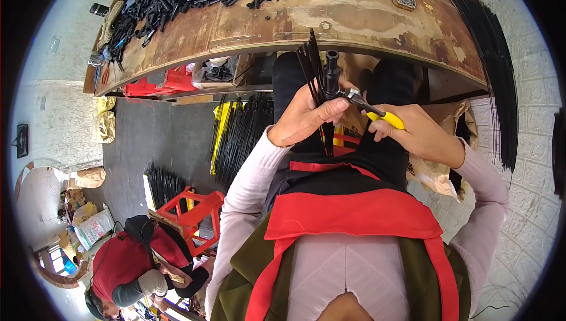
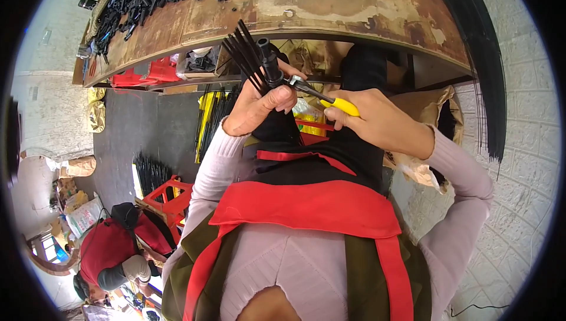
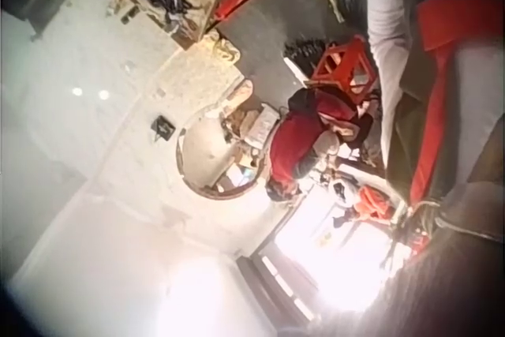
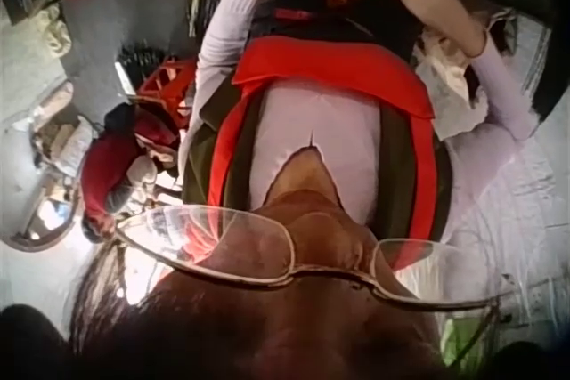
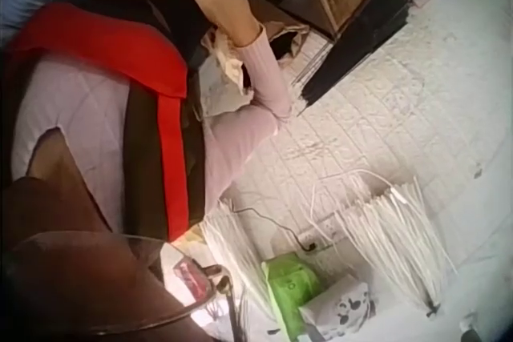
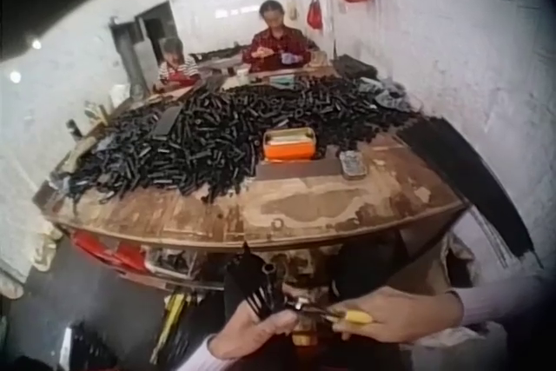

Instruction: Assembling, grouping, and trimming bundles of black cables using pliers.

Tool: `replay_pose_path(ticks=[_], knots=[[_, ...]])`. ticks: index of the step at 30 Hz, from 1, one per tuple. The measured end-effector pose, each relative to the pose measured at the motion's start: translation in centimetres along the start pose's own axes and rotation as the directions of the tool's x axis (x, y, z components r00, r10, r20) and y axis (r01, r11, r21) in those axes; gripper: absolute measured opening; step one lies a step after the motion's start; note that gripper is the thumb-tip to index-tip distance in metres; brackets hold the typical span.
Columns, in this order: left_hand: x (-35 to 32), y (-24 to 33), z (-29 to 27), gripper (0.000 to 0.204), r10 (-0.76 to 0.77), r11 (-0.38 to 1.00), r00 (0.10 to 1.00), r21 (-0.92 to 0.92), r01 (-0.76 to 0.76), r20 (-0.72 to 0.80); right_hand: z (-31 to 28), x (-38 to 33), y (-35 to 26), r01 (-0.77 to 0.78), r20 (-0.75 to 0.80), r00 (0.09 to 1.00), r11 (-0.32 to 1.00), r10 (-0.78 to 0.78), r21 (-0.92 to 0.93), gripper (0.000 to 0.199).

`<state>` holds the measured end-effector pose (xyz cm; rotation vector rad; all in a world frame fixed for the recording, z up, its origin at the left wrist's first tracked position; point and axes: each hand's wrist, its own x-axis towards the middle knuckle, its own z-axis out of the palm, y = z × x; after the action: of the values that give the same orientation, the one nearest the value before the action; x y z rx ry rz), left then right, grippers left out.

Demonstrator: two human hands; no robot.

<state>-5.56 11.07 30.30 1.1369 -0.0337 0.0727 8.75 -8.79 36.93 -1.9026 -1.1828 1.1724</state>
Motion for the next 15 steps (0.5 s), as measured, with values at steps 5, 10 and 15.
replay_pose_path(ticks=[5,10,15], knots=[[0.1,-0.1,0.2,0.034,0.001,1.0,0.999,0.015,0.0,-0.044,0.0,0.1,-0.4,0.028,0.009,1.0,1.0,-0.028,0.0,0.03],[0.1,-0.2,0.5,0.032,-0.001,0.999,0.995,0.047,0.006,-0.101,0.6,-0.1,-1.1,-0.026,-0.033,0.999,0.992,0.03,0.124,0.027],[-0.2,-0.3,0.8,0.03,0.013,0.995,0.988,0.103,0.002,-0.151,1.5,0.2,-0.9,-0.137,-0.02,0.99,0.99,0.138,0.038,0.026]])
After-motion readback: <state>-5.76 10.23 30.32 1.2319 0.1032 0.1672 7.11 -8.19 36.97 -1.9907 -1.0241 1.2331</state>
